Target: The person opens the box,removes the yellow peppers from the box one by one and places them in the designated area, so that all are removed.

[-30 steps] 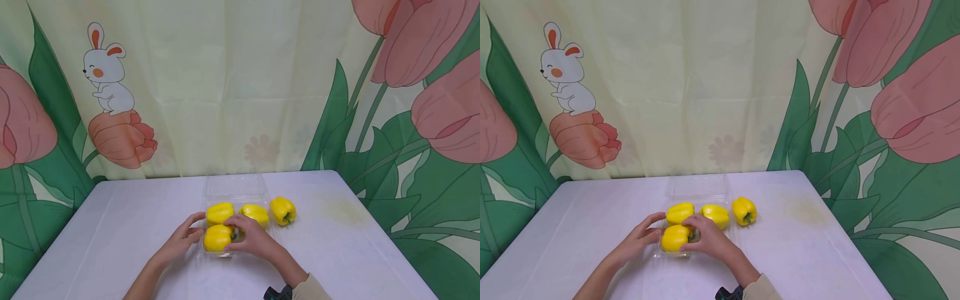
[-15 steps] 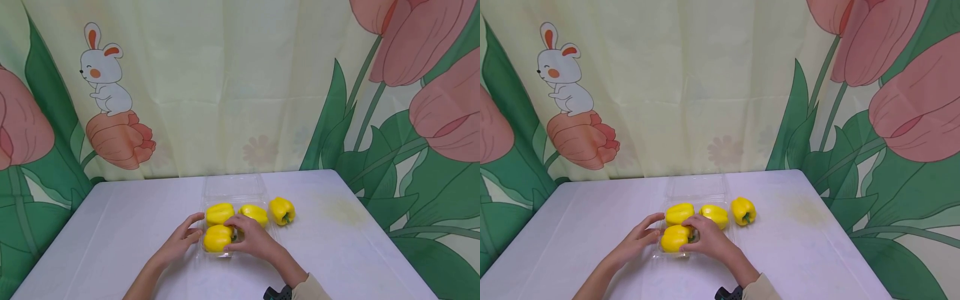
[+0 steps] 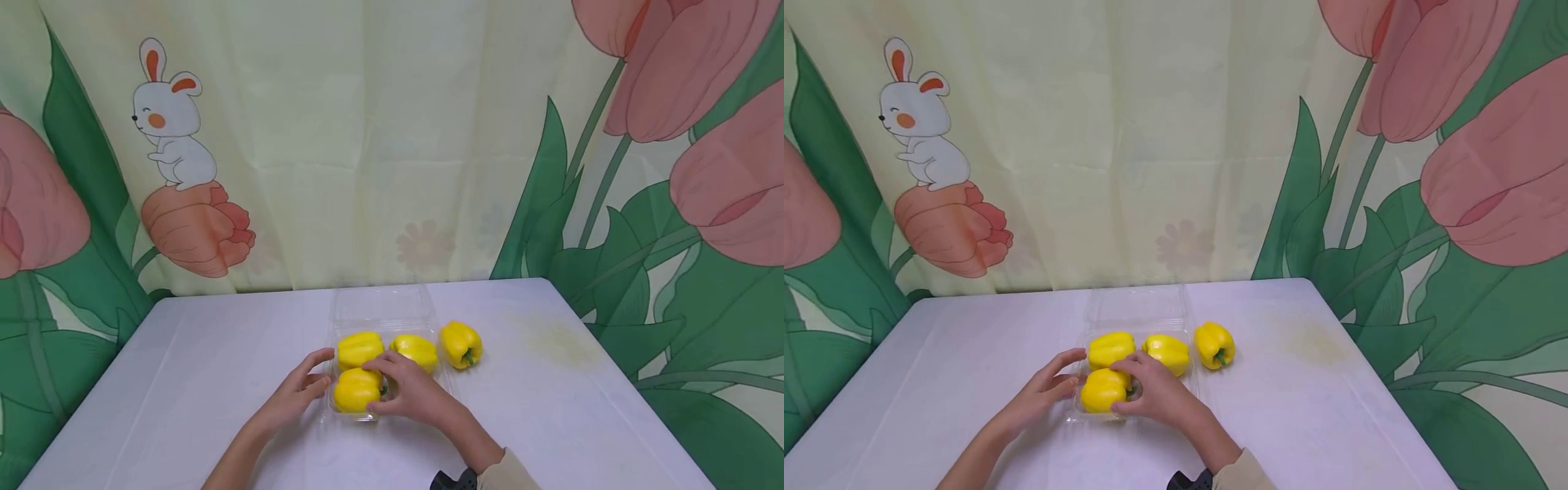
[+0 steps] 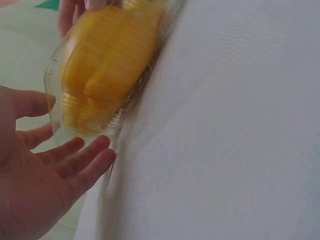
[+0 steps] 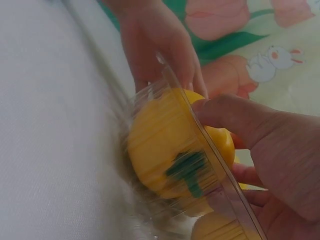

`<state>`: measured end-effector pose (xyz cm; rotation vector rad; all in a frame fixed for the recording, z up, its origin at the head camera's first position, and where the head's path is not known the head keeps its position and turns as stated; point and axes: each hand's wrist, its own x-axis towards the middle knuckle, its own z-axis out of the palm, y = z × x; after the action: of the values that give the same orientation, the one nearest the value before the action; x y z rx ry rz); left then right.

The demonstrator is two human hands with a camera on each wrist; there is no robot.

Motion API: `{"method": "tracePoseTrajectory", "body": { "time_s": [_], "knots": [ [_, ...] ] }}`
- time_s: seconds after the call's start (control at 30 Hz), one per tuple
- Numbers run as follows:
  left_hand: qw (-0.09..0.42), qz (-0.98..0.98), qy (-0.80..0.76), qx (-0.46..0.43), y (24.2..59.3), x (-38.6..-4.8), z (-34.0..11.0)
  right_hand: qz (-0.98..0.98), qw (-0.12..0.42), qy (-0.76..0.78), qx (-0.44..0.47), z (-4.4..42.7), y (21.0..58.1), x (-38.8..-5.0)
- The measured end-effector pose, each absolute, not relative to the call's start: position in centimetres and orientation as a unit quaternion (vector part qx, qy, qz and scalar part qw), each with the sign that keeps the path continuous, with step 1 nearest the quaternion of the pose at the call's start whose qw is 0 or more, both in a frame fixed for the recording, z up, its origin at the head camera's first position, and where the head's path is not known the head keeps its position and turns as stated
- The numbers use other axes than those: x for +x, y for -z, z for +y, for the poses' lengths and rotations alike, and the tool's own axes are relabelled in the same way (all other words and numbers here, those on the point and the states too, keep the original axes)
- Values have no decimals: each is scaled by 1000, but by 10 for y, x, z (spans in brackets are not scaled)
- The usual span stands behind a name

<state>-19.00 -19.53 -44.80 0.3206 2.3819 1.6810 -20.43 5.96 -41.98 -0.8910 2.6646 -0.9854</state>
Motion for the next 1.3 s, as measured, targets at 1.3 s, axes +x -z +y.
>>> {"method": "tracePoseTrajectory", "body": {
  "time_s": [1.3],
  "knots": [
    [105,809,-570,95,448,-189,-195,883,123,363,-272,56,421,-203]
  ]
}}
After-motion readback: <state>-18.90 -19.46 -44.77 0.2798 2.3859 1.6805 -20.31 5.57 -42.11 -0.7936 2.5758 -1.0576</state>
